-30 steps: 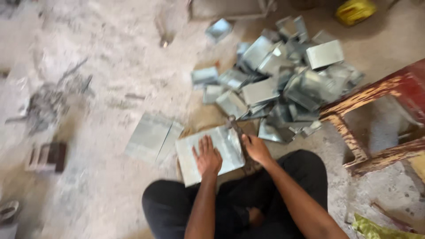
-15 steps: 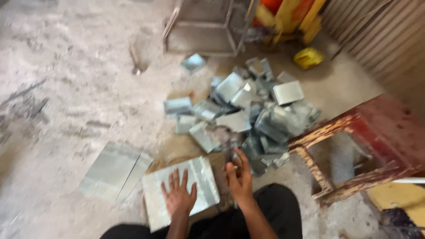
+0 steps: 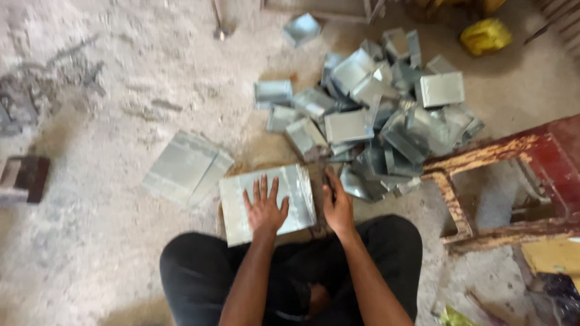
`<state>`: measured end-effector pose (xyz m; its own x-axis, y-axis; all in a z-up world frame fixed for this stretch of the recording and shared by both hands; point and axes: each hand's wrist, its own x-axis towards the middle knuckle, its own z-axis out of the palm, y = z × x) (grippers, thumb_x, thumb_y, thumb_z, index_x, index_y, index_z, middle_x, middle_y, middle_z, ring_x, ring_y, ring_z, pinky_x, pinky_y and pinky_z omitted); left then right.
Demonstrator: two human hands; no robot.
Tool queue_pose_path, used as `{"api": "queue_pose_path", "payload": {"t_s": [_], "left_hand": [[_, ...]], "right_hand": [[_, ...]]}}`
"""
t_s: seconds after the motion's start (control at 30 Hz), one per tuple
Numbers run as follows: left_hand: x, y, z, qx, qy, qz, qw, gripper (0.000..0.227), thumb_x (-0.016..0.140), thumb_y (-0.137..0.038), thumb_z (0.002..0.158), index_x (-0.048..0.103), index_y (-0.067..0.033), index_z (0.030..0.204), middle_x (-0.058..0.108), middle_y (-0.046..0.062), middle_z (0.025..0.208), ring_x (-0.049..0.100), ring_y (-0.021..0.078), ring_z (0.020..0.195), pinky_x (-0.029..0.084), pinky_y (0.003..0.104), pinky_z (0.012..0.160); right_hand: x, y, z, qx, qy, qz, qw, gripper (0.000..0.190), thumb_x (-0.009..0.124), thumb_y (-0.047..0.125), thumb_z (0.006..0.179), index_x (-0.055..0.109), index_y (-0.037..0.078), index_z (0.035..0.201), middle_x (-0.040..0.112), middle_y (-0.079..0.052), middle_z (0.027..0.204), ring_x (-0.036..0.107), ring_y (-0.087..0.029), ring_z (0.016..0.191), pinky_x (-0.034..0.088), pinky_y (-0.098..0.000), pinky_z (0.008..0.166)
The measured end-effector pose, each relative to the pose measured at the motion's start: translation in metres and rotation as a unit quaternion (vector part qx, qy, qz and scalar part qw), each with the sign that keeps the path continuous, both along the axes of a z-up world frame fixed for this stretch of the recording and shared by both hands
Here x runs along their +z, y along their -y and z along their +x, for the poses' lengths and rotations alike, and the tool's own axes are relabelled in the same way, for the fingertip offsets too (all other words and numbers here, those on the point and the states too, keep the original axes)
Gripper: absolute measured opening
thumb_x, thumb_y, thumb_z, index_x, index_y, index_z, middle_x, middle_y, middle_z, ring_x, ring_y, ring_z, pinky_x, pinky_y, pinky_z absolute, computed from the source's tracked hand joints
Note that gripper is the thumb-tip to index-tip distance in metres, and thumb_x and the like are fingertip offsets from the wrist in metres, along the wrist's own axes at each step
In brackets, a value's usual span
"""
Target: The person sits on the floor and uses a hammer to repeatedly strike the edges of rectangular metal sheets placed on a wooden block. They pick up sheets from a pile, position them, hammer them, and then set them aside.
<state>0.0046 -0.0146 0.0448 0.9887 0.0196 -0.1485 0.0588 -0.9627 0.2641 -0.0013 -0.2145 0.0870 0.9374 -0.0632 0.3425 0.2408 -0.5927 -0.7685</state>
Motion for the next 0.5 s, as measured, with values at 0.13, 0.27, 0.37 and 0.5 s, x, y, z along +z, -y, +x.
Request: {"api": "queue_pose_path", "payload": {"t_s": [0.13,0.27,0.37,0.5], "left_hand": [[0.004,-0.002,0.007,0.004,-0.011,-0.013,1.000,0.072,0.040,-0.059,0.098,0.023,-0.0323,0.162,0.013,0.001,0.171,0.012,0.0241,0.157,0.001,0.058,0.124],[0.004,-0.002,0.029,0.002,-0.032,0.006,0.999,0.071,0.035,-0.060,0.098,0.018,-0.0332,0.162,0.009,0.001,0.171,0.008,0.0237,0.156,-0.002,0.057,0.123],[-0.003,-0.001,0.025,0.001,-0.045,0.004,0.999,0.071,0.033,-0.060,0.099,0.016,-0.0335,0.162,0.008,0.000,0.171,0.007,0.0233,0.156,-0.004,0.057,0.123],[0.001,-0.003,0.025,0.005,-0.021,0.012,1.000,0.070,0.033,-0.059,0.101,0.018,-0.0314,0.163,0.010,0.002,0.172,0.009,0.0245,0.157,-0.002,0.058,0.124]], "right_hand": [[-0.009,-0.011,-0.003,0.034,0.052,-0.054,0.997,0.035,0.054,0.015,0.106,0.056,0.007,0.140,0.068,-0.024,0.131,0.066,-0.045,0.117,0.055,-0.0435,0.094],[0.007,-0.001,0.008,0.008,-0.132,-0.034,0.991,0.040,0.058,0.018,0.103,0.057,0.008,0.141,0.071,-0.024,0.119,0.070,-0.044,0.106,0.055,-0.0444,0.086],[0.002,-0.008,-0.014,0.006,-0.008,-0.021,1.000,0.040,0.057,0.018,0.105,0.054,0.006,0.143,0.067,-0.027,0.124,0.068,-0.046,0.111,0.055,-0.0442,0.087],[-0.015,-0.007,-0.014,0.016,-0.011,-0.046,0.999,0.037,0.059,0.017,0.104,0.059,0.008,0.140,0.068,-0.027,0.123,0.066,-0.046,0.113,0.055,-0.0434,0.088]]}}
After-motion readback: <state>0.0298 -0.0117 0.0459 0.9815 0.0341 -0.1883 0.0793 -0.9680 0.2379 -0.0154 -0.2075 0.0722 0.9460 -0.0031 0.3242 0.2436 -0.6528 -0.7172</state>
